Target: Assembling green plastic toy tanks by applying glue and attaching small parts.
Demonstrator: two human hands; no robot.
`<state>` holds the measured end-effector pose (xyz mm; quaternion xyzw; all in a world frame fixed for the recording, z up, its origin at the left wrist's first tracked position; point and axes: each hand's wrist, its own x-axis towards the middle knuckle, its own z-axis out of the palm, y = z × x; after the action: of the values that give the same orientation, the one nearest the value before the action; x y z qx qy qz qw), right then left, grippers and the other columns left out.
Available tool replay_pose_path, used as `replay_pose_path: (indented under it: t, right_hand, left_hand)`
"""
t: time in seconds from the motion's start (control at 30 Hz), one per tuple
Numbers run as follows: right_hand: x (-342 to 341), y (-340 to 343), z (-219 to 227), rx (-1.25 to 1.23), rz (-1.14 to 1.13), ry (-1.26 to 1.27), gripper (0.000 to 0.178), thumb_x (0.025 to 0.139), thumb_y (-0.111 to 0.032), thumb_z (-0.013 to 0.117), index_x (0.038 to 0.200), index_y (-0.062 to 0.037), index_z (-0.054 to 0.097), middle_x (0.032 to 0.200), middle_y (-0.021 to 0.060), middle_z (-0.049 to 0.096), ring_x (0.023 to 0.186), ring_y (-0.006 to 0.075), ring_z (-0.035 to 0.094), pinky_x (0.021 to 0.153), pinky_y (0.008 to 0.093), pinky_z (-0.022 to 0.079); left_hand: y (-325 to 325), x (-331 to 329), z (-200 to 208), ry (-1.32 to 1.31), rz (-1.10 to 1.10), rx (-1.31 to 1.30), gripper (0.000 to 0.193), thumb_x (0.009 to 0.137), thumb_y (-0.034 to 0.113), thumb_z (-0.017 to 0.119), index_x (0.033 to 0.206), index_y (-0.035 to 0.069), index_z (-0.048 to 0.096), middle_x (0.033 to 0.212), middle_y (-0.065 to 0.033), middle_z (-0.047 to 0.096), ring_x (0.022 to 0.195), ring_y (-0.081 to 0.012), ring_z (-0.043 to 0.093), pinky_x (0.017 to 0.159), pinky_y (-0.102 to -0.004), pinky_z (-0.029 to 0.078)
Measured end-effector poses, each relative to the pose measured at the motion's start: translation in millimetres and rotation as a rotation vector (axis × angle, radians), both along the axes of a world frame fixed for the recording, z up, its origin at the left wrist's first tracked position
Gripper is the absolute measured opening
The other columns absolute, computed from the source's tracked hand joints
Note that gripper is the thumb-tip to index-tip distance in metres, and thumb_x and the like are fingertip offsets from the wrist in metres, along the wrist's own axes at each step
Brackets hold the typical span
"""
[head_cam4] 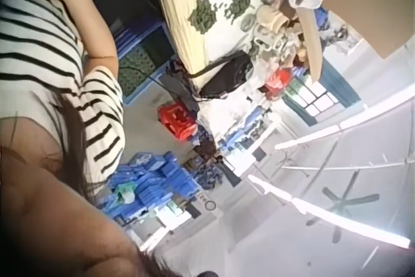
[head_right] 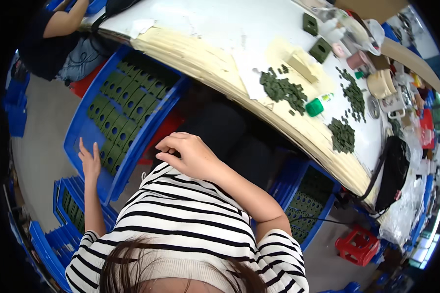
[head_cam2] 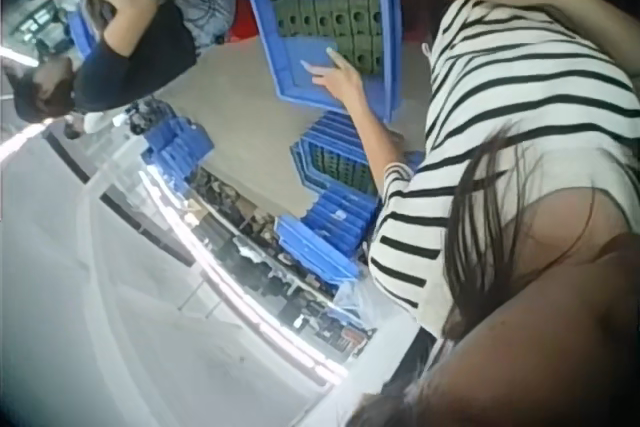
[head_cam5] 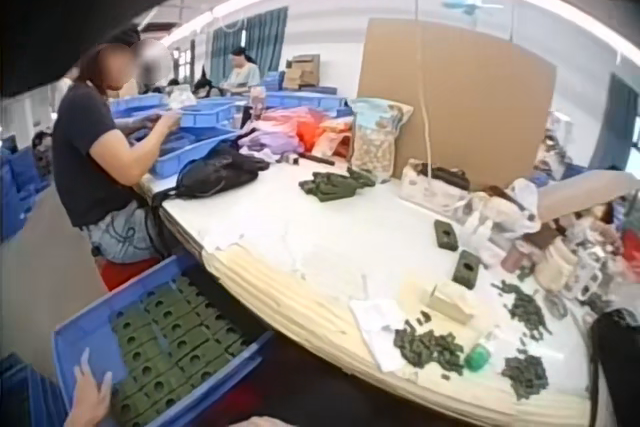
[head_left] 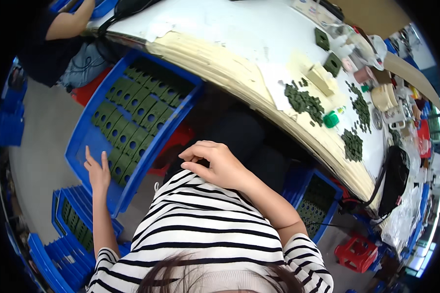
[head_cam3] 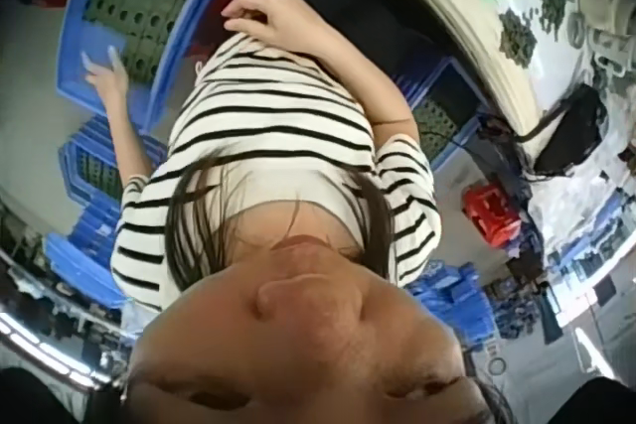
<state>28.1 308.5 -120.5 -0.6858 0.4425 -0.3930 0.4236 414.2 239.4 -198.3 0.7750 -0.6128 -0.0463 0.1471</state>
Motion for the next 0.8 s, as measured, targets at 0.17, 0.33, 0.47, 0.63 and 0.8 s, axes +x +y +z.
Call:
replay_pose_path:
  t: [0.17,0.33,0.47,0.63,0.8]
  right_hand:
    - [-34,13,27,-0.13,-0.144,-0.029,0.016,0.085,-0.015,0.069,0.093,-0.0003,0.066,0.083,0.0109,0.066,0.074,0.0227,0.063,0.07,0.0322,0.051]
    - [-85,46,52,-0.259,-0.433,0.007,0.017,0.079,-0.005,0.072,0.095,-0.0011,0.069,0.08,0.01,0.066,0.074,0.021,0.063,0.068,0.03,0.05]
    - [-136,87,71,-0.337,-0.81,0.059,0.015,0.077,0.004,0.069,0.092,0.0023,0.07,0.082,0.0109,0.069,0.075,0.0194,0.064,0.069,0.0276,0.05]
    - [-204,131,61,-0.419,-1.25,0.066,0.008,0.089,0.001,0.06,0.093,0.0057,0.065,0.084,0.0085,0.064,0.078,0.0137,0.06,0.072,0.025,0.045]
    - [-237,115,51,-0.542,-1.418,0.304,0.006,0.088,0.0,0.061,0.089,0.0044,0.066,0.082,0.0077,0.063,0.073,0.013,0.058,0.068,0.0249,0.045]
  left_hand:
    - [-19,-123,84,0.378,-0.353,-0.201,0.061,0.1,0.034,0.047,0.149,0.007,0.022,0.128,-0.0228,0.04,0.098,-0.025,0.052,0.084,-0.0366,0.046]
    - [-16,-247,107,0.718,-0.845,-0.277,0.057,0.097,0.017,0.052,0.147,0.004,0.027,0.137,-0.0165,0.039,0.102,-0.0184,0.053,0.081,-0.0287,0.047]
    - [-21,-315,109,0.78,-1.107,-0.42,0.056,0.091,0.015,0.063,0.139,0.001,0.039,0.127,-0.0178,0.044,0.096,-0.0214,0.055,0.08,-0.0308,0.05]
    - [-82,-391,122,0.815,-1.058,-0.576,0.048,0.091,0.016,0.062,0.133,0.002,0.044,0.122,-0.0156,0.048,0.1,-0.0236,0.055,0.083,-0.0349,0.049]
    - [-128,-430,128,0.719,-0.944,-0.674,0.041,0.092,0.018,0.06,0.127,0.001,0.048,0.119,-0.0158,0.052,0.103,-0.0269,0.053,0.087,-0.0384,0.046]
